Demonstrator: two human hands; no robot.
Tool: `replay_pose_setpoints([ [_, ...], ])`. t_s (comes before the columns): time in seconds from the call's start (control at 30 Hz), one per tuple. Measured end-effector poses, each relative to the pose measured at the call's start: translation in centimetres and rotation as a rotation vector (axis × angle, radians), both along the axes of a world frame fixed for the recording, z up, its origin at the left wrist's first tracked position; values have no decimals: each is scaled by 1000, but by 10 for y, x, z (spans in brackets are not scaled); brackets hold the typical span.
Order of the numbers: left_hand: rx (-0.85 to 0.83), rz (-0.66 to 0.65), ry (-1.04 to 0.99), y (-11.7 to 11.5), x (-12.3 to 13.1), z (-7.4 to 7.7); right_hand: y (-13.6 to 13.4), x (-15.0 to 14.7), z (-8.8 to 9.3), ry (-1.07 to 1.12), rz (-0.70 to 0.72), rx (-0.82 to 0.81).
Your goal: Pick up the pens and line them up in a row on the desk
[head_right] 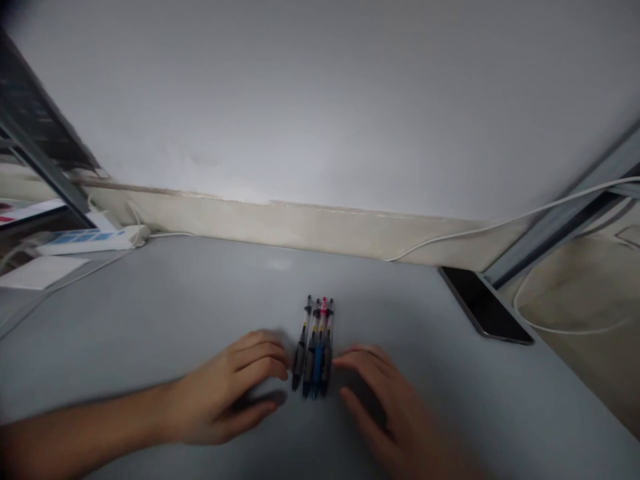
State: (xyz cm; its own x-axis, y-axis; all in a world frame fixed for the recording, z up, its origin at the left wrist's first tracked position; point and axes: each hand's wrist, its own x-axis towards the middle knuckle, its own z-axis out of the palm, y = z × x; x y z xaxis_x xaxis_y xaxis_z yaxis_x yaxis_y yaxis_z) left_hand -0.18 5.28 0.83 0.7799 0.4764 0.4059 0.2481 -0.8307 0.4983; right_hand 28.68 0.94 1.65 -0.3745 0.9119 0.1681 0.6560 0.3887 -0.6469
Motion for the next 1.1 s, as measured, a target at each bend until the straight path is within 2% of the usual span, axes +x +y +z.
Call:
replay_pose_setpoints([
  [0.47, 90, -54, -41, -6, 2, 1, 3, 3, 0, 17, 20, 66],
  [1.1, 73, -8, -68, -5, 2, 0, 6, 2, -5, 48, -1, 95],
])
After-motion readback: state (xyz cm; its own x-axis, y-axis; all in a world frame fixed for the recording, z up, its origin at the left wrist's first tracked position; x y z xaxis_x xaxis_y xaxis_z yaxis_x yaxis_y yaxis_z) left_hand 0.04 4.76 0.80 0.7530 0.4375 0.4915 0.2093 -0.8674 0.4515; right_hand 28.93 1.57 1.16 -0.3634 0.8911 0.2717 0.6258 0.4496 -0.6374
